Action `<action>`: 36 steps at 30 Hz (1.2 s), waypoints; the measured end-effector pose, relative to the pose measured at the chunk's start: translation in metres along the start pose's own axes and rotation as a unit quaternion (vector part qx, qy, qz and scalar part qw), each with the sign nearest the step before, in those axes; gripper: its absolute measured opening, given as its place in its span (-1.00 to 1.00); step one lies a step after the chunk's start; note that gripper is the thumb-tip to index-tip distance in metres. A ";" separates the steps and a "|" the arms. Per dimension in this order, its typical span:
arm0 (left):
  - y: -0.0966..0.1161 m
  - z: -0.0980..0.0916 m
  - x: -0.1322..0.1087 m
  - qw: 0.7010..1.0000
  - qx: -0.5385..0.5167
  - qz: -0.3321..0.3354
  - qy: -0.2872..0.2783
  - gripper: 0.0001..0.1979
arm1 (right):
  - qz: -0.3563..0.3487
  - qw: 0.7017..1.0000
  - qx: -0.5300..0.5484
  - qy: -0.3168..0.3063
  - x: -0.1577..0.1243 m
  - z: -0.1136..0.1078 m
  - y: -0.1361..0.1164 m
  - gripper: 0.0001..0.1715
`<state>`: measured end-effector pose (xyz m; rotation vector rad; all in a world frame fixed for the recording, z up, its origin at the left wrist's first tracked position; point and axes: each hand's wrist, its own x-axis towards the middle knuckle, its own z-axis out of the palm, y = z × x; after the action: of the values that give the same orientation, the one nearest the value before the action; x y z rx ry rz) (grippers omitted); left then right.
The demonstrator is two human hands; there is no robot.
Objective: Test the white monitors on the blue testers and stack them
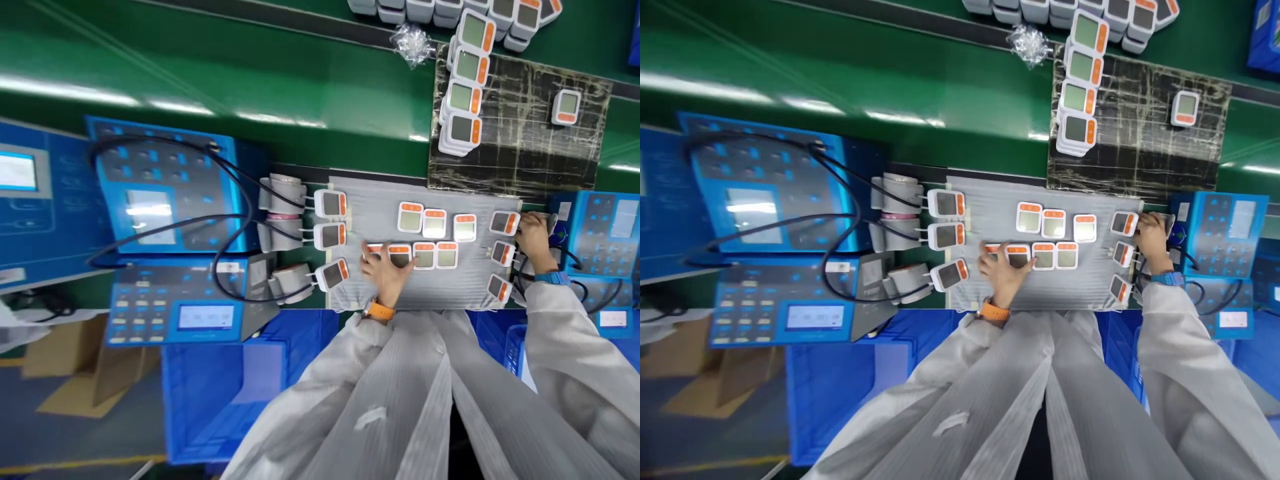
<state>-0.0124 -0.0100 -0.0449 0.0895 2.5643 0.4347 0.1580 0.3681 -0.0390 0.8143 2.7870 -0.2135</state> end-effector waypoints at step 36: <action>0.207 0.069 0.043 0.888 -0.097 0.441 -0.088 -0.15 | 0.281 0.745 0.606 -0.013 0.080 -0.038 -0.003 -0.62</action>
<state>-0.0180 0.2118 -0.0554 1.1888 2.1468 0.9498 0.0842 0.4137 -0.0228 1.7609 1.8967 -1.9519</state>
